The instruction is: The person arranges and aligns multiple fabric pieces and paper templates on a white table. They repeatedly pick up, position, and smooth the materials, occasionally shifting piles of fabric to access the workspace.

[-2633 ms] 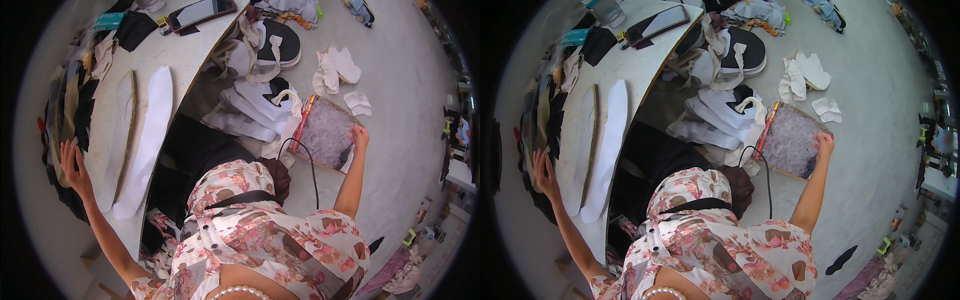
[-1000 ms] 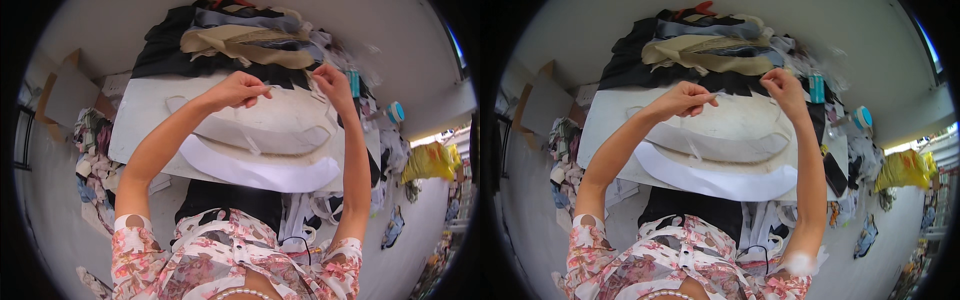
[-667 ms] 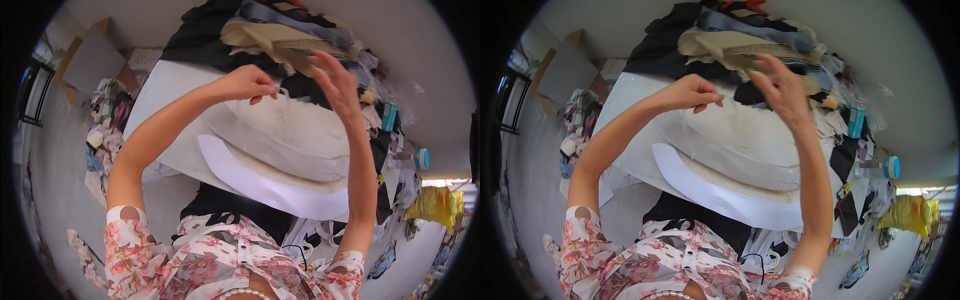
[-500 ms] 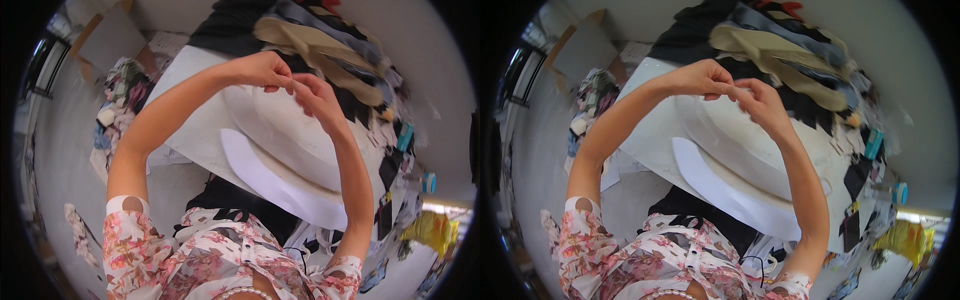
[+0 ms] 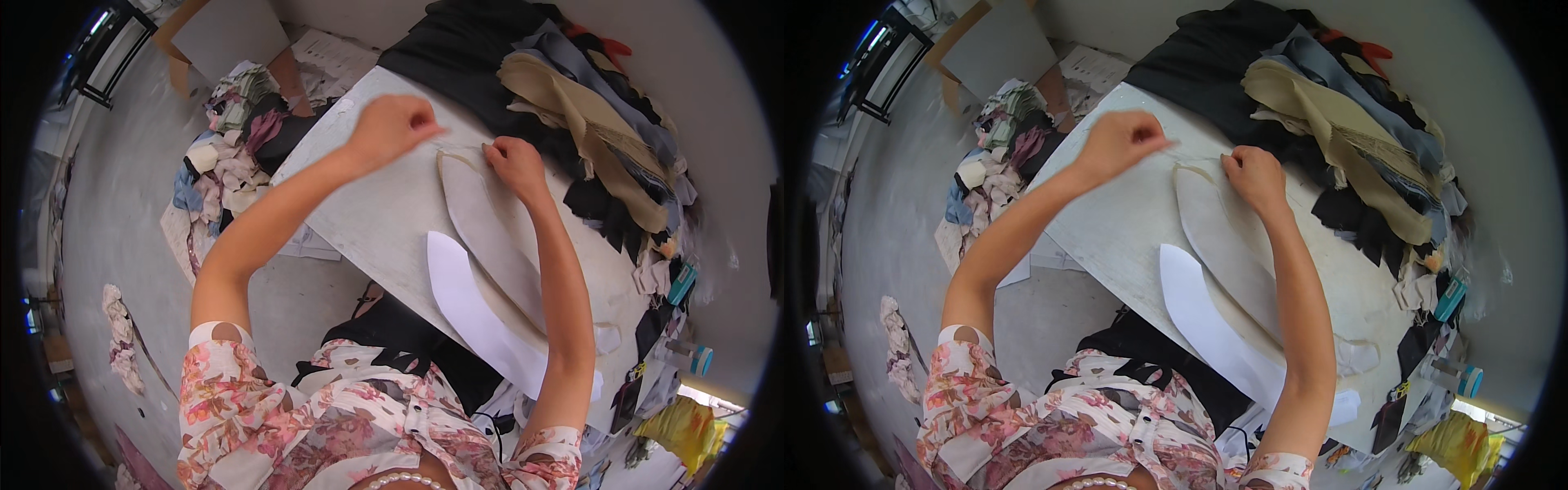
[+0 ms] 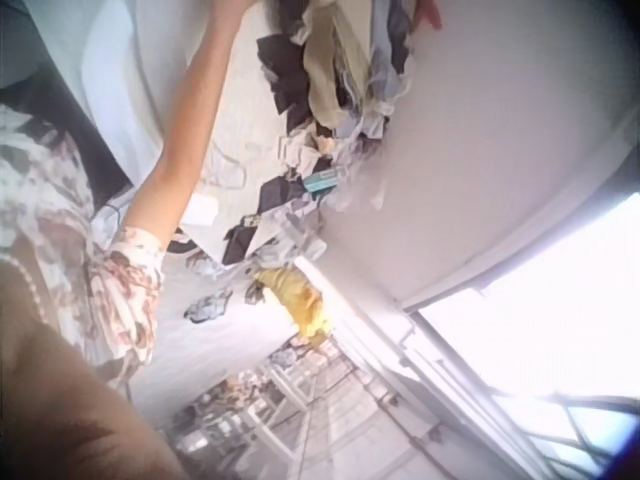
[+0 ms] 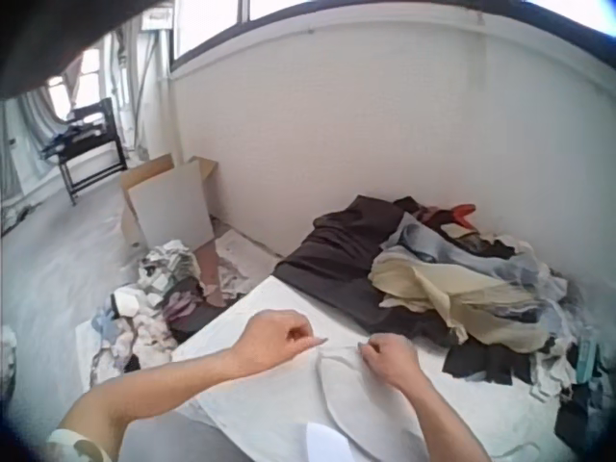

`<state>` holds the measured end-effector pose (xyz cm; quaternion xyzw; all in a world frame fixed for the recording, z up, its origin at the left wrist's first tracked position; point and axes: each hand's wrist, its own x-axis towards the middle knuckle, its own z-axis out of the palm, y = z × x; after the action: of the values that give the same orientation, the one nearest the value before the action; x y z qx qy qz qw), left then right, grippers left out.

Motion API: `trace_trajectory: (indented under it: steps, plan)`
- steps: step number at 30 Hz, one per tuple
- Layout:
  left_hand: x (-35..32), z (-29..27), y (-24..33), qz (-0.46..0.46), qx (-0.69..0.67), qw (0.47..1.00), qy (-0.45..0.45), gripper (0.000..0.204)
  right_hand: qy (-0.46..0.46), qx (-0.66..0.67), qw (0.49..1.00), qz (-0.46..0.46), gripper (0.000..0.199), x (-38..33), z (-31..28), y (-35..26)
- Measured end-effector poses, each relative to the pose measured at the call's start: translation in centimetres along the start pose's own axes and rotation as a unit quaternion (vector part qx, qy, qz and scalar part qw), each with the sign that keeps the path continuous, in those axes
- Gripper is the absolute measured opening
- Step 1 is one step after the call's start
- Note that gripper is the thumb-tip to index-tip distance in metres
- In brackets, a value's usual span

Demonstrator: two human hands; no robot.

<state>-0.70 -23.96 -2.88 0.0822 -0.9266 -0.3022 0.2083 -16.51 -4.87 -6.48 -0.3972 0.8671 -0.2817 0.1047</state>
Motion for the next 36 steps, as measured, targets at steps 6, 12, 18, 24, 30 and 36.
trace_trajectory:
  steps: [6,12,18,24,30,36]
  plan:
    - [-1.3,3.2,1.8,-0.029,0.084,0.987,-0.136,0.052,-0.027,-0.048,0.998,0.024,0.029,0.5,0.3,-0.3]
    - [0.4,3.3,2.5,-0.004,0.135,0.964,-0.227,0.058,-0.056,-0.052,0.996,0.051,0.026,0.7,-0.1,-0.8]
    - [1.1,3.5,2.2,-0.031,0.077,0.961,-0.265,0.051,-0.090,-0.074,0.992,0.045,0.025,1.1,-0.6,-1.4]
    - [0.2,2.1,2.9,-0.035,-0.111,0.958,-0.262,0.049,-0.205,-0.084,0.975,-0.012,0.024,1.3,-1.7,-1.3]
    - [0.2,1.6,3.3,-0.041,-0.149,0.959,-0.238,0.045,-0.376,-0.112,0.919,-0.036,0.022,0.6,-4.2,-1.5]
    - [-0.3,2.9,1.9,-0.058,-0.073,0.986,-0.138,0.046,-0.371,-0.115,0.921,-0.006,0.023,-0.2,-4.4,-1.6]
